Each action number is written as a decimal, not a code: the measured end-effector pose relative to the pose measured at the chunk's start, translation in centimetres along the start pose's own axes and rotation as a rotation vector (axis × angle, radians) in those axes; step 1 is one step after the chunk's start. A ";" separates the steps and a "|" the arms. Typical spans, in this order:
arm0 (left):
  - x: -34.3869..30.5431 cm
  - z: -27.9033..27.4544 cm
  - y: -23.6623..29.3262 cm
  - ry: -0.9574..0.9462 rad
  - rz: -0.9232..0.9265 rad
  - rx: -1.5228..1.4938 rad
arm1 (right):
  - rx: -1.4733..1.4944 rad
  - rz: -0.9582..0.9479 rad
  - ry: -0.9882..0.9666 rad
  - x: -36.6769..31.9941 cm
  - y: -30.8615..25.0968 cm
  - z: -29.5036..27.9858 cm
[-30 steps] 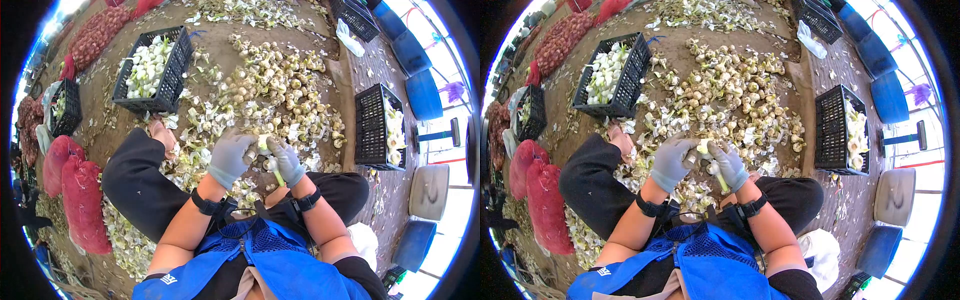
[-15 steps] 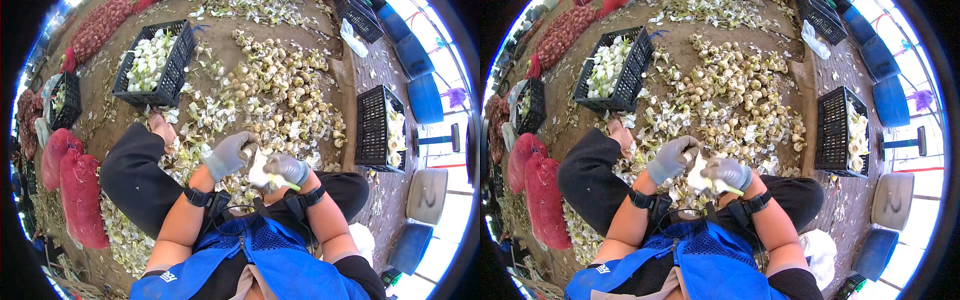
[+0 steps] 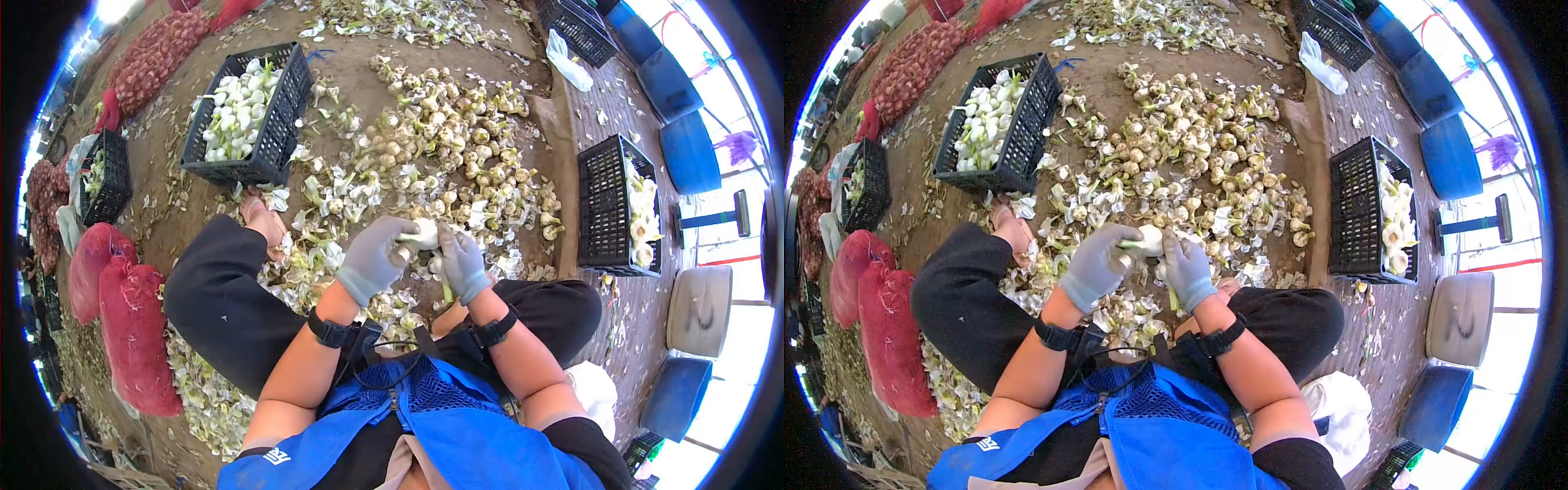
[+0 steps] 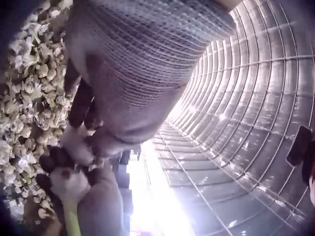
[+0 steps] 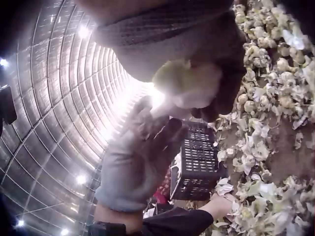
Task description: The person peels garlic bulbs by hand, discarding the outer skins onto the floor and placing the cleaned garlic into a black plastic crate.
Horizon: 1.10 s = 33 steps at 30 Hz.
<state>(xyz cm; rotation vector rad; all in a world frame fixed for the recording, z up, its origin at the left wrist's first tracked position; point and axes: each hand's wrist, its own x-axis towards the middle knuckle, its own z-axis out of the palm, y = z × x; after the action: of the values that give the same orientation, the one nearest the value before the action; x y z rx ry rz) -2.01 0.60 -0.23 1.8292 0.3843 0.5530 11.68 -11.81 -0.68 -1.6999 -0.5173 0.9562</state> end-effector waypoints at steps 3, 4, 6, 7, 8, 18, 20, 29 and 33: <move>0.2 -0.2 0.6 0.135 -0.163 -0.119 | 0.063 -0.086 -0.012 -0.2 -1.1 -0.3; 0.4 -0.6 0.8 0.206 -0.344 -0.395 | 0.389 -0.010 -0.031 -1.0 -3.3 -0.2; 0.6 -0.9 0.4 0.296 -0.547 -1.005 | 1.004 0.046 -0.355 -0.7 -3.2 -1.9; 0.5 -1.1 0.6 0.297 -0.547 -1.002 | 1.272 -0.103 -0.681 0.4 -2.6 -2.0; 0.5 -1.3 1.0 0.314 -0.558 -1.147 | 0.846 0.001 -0.586 0.7 -2.5 -3.3; -0.1 -0.1 -1.5 0.254 -0.541 -0.831 | -0.419 0.048 -0.285 1.2 -2.9 -2.0; 0.3 0.3 -0.4 0.144 -0.471 -0.453 | 0.057 -0.068 -0.280 0.6 -2.9 -0.5; -0.9 -3.1 0.0 -0.656 -0.779 0.796 | 0.787 0.469 -0.389 12.6 7.8 5.7; -2.2 -0.7 -4.1 -0.762 -0.609 0.762 | 1.030 0.410 -0.715 14.1 -6.2 15.9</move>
<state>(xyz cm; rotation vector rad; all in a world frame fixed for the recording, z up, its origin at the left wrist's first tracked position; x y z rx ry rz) -4.18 1.28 -4.33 2.3042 0.6299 -0.8072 7.92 10.00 -1.50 -0.4994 -0.0480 1.7499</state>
